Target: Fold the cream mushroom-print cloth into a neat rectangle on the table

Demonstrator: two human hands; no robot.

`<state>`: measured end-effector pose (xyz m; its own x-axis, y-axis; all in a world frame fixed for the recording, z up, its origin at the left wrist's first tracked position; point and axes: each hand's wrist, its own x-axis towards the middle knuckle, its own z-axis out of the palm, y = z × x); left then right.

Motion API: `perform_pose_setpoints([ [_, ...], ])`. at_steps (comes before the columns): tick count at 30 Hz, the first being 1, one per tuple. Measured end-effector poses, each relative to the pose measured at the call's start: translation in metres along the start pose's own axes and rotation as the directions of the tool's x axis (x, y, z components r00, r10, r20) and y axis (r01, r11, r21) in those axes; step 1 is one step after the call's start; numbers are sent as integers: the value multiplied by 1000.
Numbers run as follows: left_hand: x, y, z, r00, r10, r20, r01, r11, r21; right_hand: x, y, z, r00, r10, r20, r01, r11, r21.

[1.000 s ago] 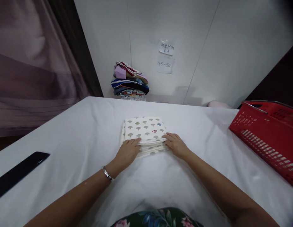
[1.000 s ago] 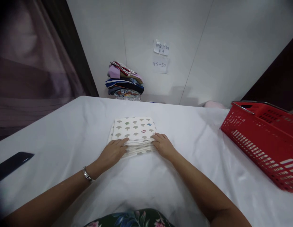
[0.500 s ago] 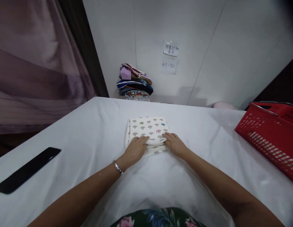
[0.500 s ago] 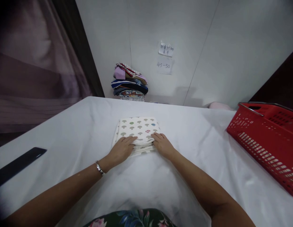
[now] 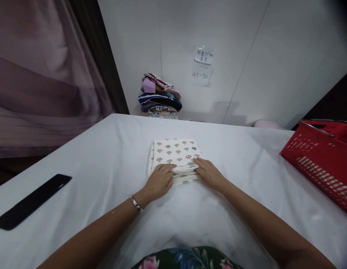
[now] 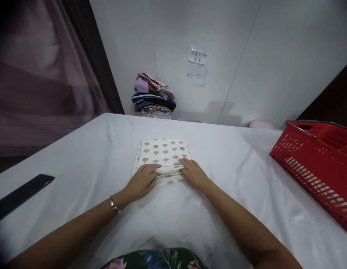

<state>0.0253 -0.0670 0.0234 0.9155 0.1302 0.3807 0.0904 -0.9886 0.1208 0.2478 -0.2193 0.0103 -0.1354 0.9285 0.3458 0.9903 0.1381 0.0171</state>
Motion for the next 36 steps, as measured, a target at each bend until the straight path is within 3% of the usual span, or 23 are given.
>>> perform_pose_setpoints([
  [10,3,-1,0,993,-114,-15,113,991,-75,16,-12,6,998,-2,-55,0,1000,-31],
  [18,-3,3,2,1000,9,-12,-8,1000,29,-1,-4,7,995,-67,-76,71,996,52],
  [26,4,7,8,997,59,-54,-52,990,132,-3,-2,5,996,-65,-57,69,994,86],
  [36,8,8,8,1000,24,-6,-23,985,172,-7,-5,4,993,-57,-106,69,992,107],
])
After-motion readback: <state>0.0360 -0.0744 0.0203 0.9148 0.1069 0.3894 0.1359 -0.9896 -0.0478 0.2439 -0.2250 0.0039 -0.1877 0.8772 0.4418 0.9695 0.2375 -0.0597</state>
